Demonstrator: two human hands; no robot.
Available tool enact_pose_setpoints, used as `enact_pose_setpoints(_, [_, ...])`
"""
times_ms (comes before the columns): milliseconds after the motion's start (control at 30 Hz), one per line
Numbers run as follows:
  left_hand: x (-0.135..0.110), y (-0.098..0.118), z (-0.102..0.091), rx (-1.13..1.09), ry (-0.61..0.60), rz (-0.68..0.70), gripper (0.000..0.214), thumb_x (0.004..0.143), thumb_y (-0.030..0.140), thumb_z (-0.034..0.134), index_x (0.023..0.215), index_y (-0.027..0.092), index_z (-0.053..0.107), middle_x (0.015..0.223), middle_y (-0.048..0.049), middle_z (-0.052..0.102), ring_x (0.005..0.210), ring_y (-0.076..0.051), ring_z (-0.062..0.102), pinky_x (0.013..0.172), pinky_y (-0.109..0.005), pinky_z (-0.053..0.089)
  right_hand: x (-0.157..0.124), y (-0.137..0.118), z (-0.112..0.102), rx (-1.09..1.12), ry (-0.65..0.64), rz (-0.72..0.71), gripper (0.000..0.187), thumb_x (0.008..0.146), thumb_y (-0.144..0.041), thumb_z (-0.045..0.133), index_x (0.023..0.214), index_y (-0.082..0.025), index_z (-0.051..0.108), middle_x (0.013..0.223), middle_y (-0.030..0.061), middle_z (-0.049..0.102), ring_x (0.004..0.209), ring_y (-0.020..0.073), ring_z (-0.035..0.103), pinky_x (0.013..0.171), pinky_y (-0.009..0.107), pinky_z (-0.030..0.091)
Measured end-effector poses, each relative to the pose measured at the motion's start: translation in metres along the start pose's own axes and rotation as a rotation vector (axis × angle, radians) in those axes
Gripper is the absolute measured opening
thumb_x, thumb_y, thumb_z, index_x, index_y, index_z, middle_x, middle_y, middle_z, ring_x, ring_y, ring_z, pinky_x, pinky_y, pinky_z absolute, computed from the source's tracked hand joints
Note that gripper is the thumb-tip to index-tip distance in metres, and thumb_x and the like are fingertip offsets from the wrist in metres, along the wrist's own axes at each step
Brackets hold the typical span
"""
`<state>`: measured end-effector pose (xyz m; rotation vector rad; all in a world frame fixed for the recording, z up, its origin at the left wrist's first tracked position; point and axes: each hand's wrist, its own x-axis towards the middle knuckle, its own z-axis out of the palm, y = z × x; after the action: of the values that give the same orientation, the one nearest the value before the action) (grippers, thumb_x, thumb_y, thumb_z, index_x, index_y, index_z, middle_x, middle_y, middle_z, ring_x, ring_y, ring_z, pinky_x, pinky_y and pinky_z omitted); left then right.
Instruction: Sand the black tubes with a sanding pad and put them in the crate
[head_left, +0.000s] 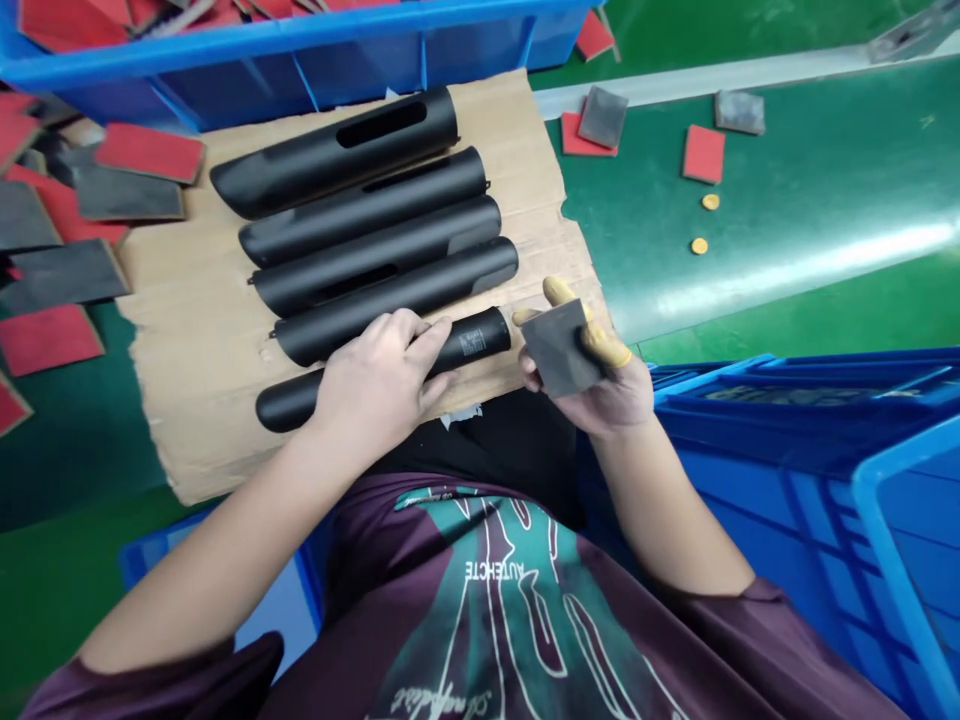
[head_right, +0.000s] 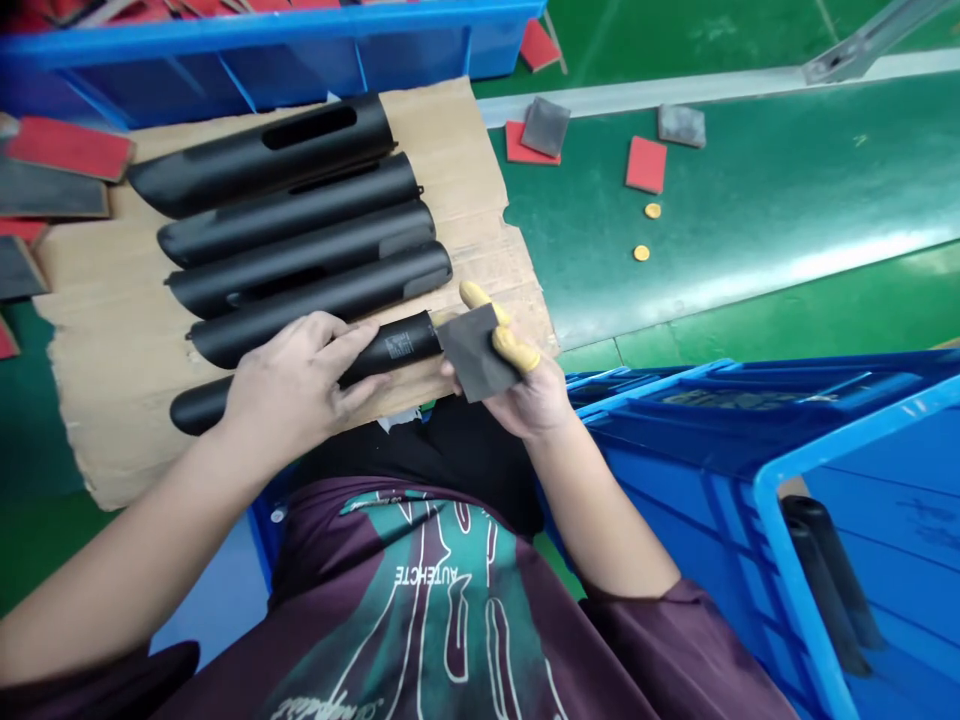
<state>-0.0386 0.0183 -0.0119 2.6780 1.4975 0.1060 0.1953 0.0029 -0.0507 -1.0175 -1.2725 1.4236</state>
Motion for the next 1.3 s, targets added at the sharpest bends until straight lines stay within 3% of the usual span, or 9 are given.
enact_pose_setpoints(67, [0.002, 0.005, -0.001, -0.011, -0.03, 0.006, 0.044, 0.091, 0.036, 0.063, 0.129, 0.015, 0.061, 0.102, -0.0104, 0.065, 0.098, -0.027, 0.063, 0.073, -0.035, 0.053, -0.002, 0.004, -0.006, -0.156, 0.059, -0.158, 0.053, 0.097, -0.054, 0.042, 0.144, -0.031, 0.05, 0.117, 0.0071, 0.073, 0.082, 0.0224, 0.072, 0.072, 0.043, 0.06])
enact_pose_setpoints(167, [0.005, 0.011, -0.001, -0.029, -0.078, 0.014, 0.044, 0.093, 0.036, 0.06, 0.132, 0.016, 0.06, 0.104, -0.0104, 0.063, 0.1, -0.027, 0.062, 0.076, -0.035, 0.053, -0.004, 0.003, -0.009, -0.479, 0.164, -0.367, 0.043, 0.095, -0.041, 0.056, 0.137, -0.032, 0.058, 0.124, 0.007, 0.07, 0.109, 0.0255, 0.068, 0.095, 0.048, 0.056])
enact_pose_setpoints(333, [0.008, 0.014, -0.001, -0.064, -0.101, 0.003, 0.046, 0.093, 0.037, 0.059, 0.134, 0.016, 0.057, 0.108, -0.0105, 0.062, 0.101, -0.026, 0.062, 0.078, -0.035, 0.053, -0.007, 0.0, -0.004, -0.921, 0.054, -0.571, 0.045, 0.089, -0.022, 0.065, 0.133, -0.028, 0.062, 0.13, 0.0127, 0.066, 0.116, 0.027, 0.065, 0.097, 0.048, 0.056])
enact_pose_setpoints(500, [0.01, 0.013, 0.0, -0.085, -0.092, 0.007, 0.047, 0.094, 0.04, 0.059, 0.134, 0.016, 0.057, 0.109, -0.0102, 0.063, 0.101, -0.025, 0.062, 0.079, -0.034, 0.053, -0.016, 0.002, -0.004, -0.988, -0.022, -0.619, 0.05, 0.088, -0.013, 0.064, 0.136, -0.026, 0.058, 0.128, 0.0164, 0.066, 0.115, 0.0284, 0.065, 0.09, 0.05, 0.058])
enact_pose_setpoints(733, [0.009, 0.013, -0.001, -0.054, -0.091, 0.034, 0.046, 0.094, 0.036, 0.058, 0.135, 0.014, 0.056, 0.107, -0.011, 0.064, 0.1, -0.025, 0.062, 0.08, -0.033, 0.054, -0.015, 0.006, -0.003, -1.031, 0.109, -0.705, 0.051, 0.084, -0.01, 0.066, 0.132, -0.027, 0.062, 0.112, 0.0124, 0.074, 0.095, 0.0253, 0.067, 0.08, 0.046, 0.059])
enact_pose_setpoints(1300, [0.013, 0.012, 0.0, -0.098, -0.155, 0.043, 0.046, 0.093, 0.031, 0.058, 0.135, 0.013, 0.056, 0.106, -0.0147, 0.063, 0.096, -0.028, 0.062, 0.076, -0.037, 0.055, -0.026, -0.002, 0.012, -1.148, 0.218, -0.577, 0.048, 0.084, -0.009, 0.067, 0.13, -0.025, 0.063, 0.108, 0.011, 0.075, 0.09, 0.024, 0.068, 0.076, 0.04, 0.058])
